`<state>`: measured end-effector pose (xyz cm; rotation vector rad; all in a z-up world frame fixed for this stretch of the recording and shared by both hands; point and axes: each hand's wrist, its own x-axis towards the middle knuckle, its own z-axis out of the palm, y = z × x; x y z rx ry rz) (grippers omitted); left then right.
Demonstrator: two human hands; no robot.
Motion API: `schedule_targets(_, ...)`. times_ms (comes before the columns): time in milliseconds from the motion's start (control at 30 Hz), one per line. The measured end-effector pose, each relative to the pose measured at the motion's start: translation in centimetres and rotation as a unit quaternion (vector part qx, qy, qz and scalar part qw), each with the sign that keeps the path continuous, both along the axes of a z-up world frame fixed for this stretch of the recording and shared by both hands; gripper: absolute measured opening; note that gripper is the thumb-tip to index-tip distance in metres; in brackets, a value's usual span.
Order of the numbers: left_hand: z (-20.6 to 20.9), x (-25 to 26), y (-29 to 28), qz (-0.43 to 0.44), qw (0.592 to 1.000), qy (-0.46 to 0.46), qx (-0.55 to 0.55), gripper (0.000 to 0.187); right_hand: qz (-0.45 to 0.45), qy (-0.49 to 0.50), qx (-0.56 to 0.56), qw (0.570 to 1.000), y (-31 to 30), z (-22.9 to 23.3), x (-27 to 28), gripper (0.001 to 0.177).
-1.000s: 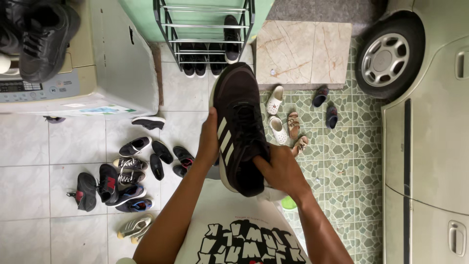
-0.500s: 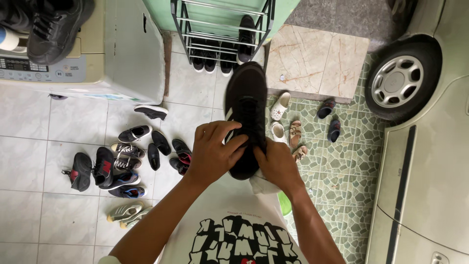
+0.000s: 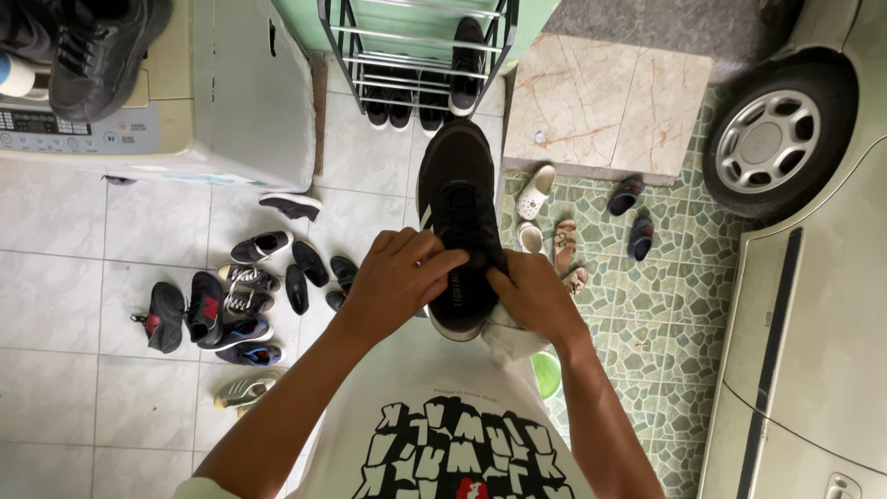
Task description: The person cleans a pair of sneakers using a white cloth. They wipe the exterior of a dark sneaker, place it on a shoe rack, then wipe a white sneaker, remove its insole, wipe the insole, and reinsert it. The person ties the laces and adjusts the shoe on a scooter seat.
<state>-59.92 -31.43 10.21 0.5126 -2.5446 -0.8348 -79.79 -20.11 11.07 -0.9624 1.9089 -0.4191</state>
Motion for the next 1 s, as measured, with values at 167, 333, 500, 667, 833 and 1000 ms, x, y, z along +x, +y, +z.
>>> schedule_targets(167,0.6,-0.8,1.1,-0.02,0.999,-0.03,-0.014,0.048,0.048,0.023,0.006,0.999,0.3,0.4,-0.1,0.027)
schedule_targets(333,0.8,-0.8,1.3,-0.045,0.997,-0.057,0.02,0.04,0.091,0.014,-0.029,0.995,0.6,0.2,-0.9,0.025)
schedule_targets(500,1.1,-0.5,1.4,0.02,0.998,0.035,0.054,0.029,0.094,-0.036,-0.026,0.995,0.7,0.9,-1.0,0.033)
schedule_targets(667,0.7,-0.3,2.4,0.044,0.988,0.054,0.14,0.023,0.058,-0.133,-0.01,0.989,1.3,0.3,-0.9,0.04)
schedule_targets(833,1.4,-0.2,2.7,0.033,0.991,0.049,0.118,0.022,0.028,-0.054,-0.013,0.998,2.7,-2.3,0.1,0.028)
schedule_targets(1000,3.9,-1.1,3.3,-0.033,0.995,0.048,-0.077,0.028,0.114,0.176,-0.122,0.97,3.3,-3.2,2.9,0.016)
